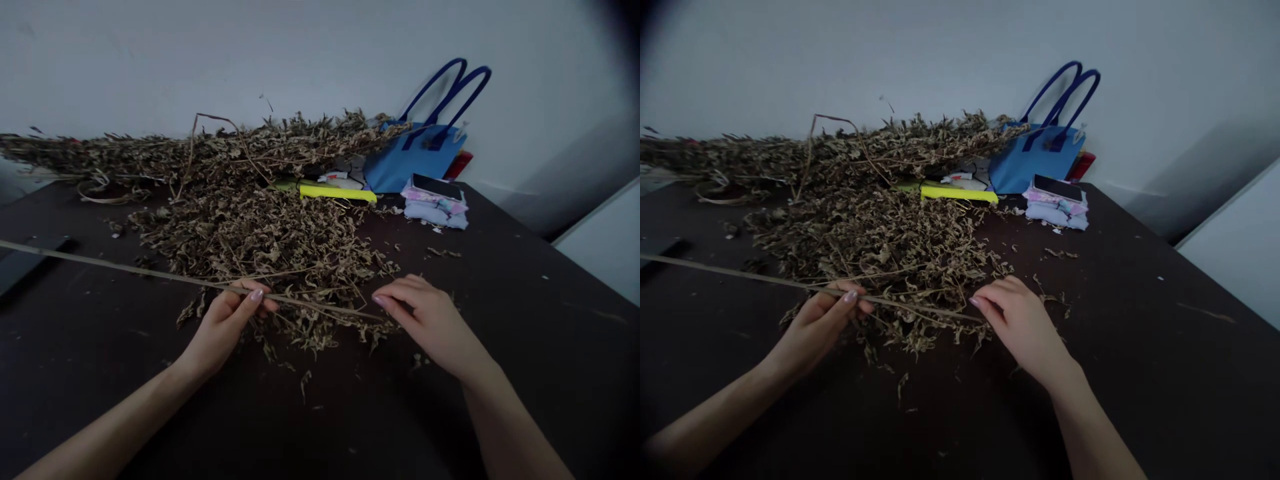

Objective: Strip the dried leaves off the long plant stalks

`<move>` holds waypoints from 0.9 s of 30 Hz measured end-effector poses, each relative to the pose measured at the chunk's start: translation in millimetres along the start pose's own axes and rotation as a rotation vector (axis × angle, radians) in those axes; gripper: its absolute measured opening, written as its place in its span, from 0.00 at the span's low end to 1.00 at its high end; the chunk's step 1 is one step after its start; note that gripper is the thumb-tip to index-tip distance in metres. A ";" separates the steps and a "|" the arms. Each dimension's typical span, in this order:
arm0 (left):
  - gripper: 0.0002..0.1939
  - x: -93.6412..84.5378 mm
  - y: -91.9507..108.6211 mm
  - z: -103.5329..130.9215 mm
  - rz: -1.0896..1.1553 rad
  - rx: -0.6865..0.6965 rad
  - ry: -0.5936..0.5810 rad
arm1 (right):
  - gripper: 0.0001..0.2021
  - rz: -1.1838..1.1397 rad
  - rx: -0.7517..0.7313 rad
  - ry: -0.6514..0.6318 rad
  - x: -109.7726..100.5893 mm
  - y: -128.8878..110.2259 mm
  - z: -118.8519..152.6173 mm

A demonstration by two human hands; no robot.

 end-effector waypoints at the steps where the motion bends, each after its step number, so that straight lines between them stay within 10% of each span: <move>1: 0.09 0.4 0.5 0.6 -0.006 0.011 -0.005 | 0.13 0.009 0.009 -0.052 1.1 0.2 -0.2; 12: 0.14 2.6 10.9 1.4 -0.186 0.098 -0.031 | 0.09 -0.128 0.175 -0.093 22.3 6.2 -4.7; 27: 0.07 6.0 -2.1 1.9 0.149 -0.056 -0.029 | 0.08 -0.269 0.280 -0.066 21.6 5.9 -2.7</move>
Point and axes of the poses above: each hand's wrist, its own z-axis away from the middle knuckle, its own x-axis out of the palm, y = z × x, the point moved 2 cm from there along -z, towards the middle knuckle, and after that the axes turned 6 degrees about -z, right-handed, at the moved point
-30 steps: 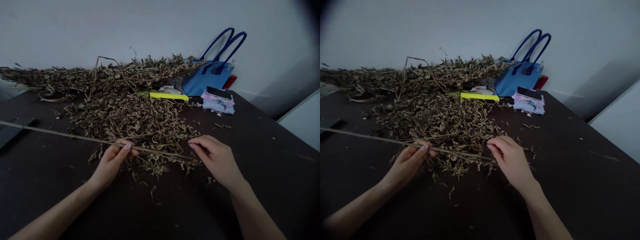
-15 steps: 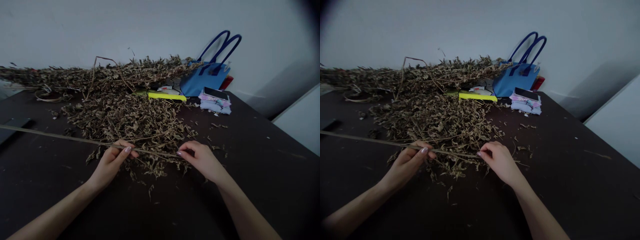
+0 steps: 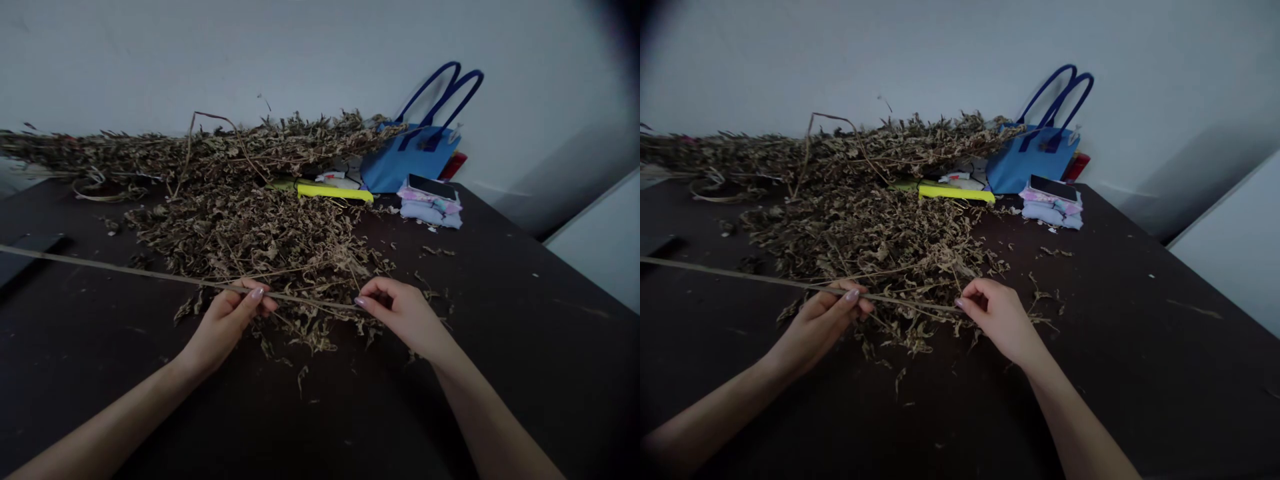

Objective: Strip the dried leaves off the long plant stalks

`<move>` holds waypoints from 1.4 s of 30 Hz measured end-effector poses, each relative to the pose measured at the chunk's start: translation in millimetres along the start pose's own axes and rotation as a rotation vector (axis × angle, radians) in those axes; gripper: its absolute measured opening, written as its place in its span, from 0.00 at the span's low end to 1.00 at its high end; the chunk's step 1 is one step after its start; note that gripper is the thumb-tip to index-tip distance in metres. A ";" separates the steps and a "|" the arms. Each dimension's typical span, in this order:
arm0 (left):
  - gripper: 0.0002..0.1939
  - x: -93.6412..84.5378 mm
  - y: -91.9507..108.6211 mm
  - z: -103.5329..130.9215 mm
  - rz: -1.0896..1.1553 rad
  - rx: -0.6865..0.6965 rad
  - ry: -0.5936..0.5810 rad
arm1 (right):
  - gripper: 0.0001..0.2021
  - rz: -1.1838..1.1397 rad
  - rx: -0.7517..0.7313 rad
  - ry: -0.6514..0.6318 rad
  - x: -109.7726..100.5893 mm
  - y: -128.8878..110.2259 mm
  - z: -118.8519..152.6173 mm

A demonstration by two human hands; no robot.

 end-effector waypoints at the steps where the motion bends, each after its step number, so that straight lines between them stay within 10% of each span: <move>1: 0.07 0.4 0.6 0.2 -0.005 -0.004 0.004 | 0.07 0.008 -0.016 0.011 -0.3 -0.9 0.4; 7: 0.08 3.8 5.8 2.0 0.053 -0.033 0.000 | 0.07 0.061 -0.242 0.291 -3.0 -18.7 9.0; 16: 0.08 8.2 5.4 2.3 0.180 -0.099 -0.018 | 0.10 0.242 -0.721 0.353 12.5 -45.6 38.5; 42: 0.11 30.7 1.9 23.1 -0.257 -0.008 -0.180 | 0.12 0.128 -0.608 0.062 45.8 -45.8 23.7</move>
Point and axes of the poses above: each hand's wrist, its own z-axis away from the middle knuckle, its own x-axis out of the palm, y = z × x, the point moved 2 cm from there along -z, towards the middle knuckle, and after that the axes turned 6 degrees about -z, right-handed, at the moved point
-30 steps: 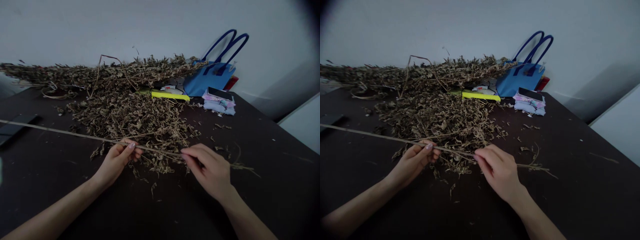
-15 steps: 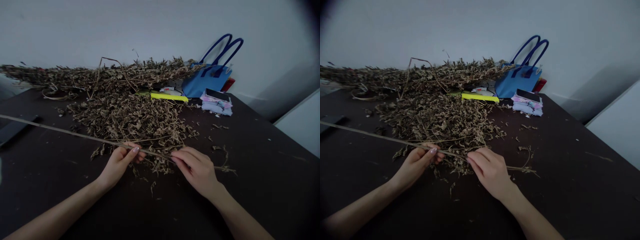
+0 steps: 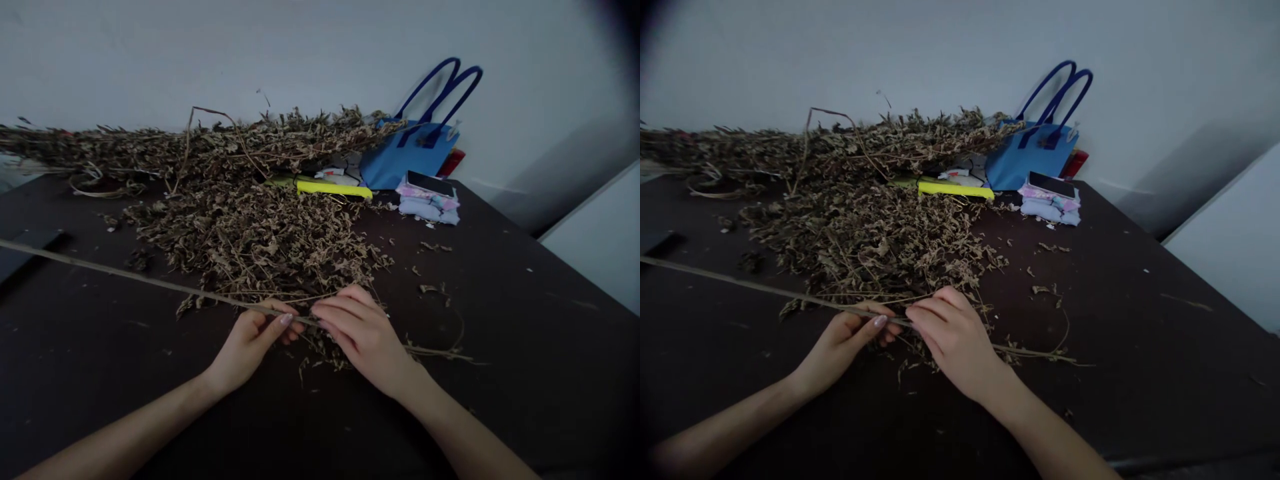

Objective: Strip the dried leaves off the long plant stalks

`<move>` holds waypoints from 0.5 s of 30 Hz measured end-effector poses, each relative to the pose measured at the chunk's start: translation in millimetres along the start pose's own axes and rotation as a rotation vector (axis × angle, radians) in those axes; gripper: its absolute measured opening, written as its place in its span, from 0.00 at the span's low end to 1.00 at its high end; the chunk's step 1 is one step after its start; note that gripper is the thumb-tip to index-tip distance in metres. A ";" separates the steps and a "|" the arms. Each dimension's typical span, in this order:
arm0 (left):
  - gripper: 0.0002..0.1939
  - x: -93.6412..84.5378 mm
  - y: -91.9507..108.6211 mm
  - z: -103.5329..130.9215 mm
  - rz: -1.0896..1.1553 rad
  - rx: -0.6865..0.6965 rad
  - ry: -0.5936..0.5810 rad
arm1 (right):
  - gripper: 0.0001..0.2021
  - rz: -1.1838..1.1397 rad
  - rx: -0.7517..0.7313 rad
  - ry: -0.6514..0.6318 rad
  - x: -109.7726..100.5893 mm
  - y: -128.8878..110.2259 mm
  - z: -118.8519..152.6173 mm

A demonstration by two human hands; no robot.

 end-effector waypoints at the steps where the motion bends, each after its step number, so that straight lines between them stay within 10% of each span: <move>1: 0.12 0.9 -0.7 0.1 0.000 0.001 -0.016 | 0.12 -0.009 0.006 -0.009 1.2 -1.0 -0.9; 15: 0.12 4.2 2.2 0.1 0.060 0.003 -0.052 | 0.08 -0.024 0.087 -0.190 6.1 4.6 -9.1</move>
Point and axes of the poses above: each hand's wrist, its own z-axis away from the middle knuckle, its own x-axis out of the palm, y = z × x, the point moved 2 cm from there along -z, towards the middle knuckle, and after that the axes turned 6 degrees about -z, right-handed, at the moved point
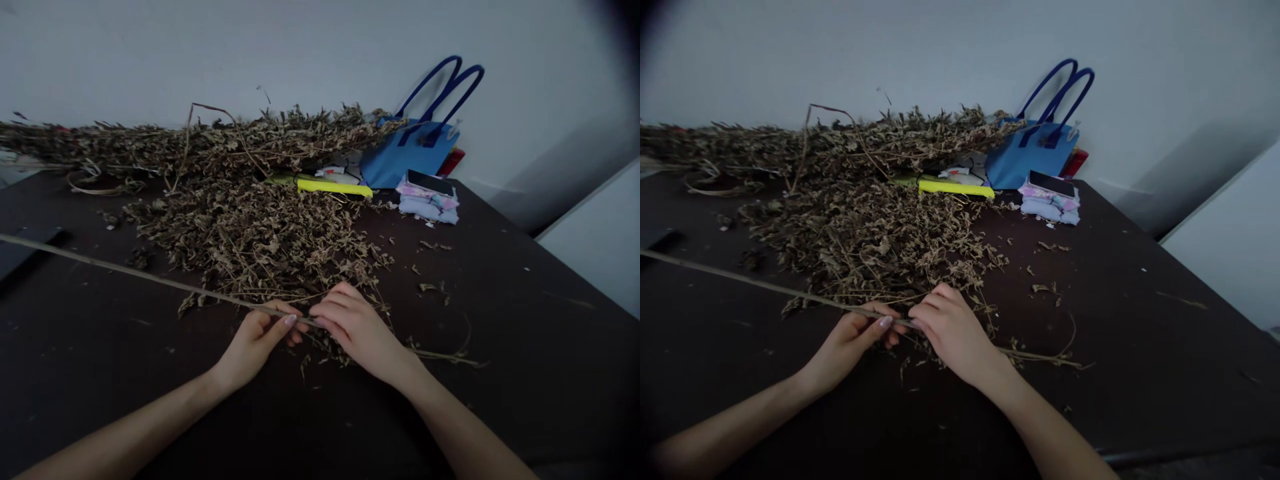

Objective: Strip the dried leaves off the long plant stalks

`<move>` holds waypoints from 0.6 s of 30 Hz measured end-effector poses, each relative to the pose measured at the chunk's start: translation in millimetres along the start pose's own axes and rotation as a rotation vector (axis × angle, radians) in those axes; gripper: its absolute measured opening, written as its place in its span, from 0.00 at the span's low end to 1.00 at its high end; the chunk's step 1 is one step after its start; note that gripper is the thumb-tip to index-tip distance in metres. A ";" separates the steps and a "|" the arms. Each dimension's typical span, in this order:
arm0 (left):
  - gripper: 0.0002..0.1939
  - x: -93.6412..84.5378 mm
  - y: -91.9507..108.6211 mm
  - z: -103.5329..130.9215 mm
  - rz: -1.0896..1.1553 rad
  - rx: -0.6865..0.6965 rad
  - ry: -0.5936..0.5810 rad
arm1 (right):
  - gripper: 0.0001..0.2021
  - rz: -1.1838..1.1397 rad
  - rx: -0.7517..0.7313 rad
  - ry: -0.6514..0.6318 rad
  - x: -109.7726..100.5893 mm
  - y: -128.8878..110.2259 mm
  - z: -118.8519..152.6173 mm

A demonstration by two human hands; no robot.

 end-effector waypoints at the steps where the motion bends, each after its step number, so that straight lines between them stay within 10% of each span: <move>1: 0.11 0.3 -0.4 0.0 0.016 -0.008 -0.001 | 0.08 -0.009 0.005 -0.001 -0.2 0.5 -0.9; 18: 0.09 -1.9 -9.5 -1.7 0.127 -0.023 0.039 | 0.11 -0.181 0.189 -0.082 -11.9 8.7 -21.3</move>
Point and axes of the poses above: each hand's wrist, its own z-axis away from the middle knuckle, its own x-axis out of the palm, y = z × x, the point moved 2 cm from there along -z, towards the middle knuckle, and after that the axes turned 6 degrees about -z, right-handed, at the moved point
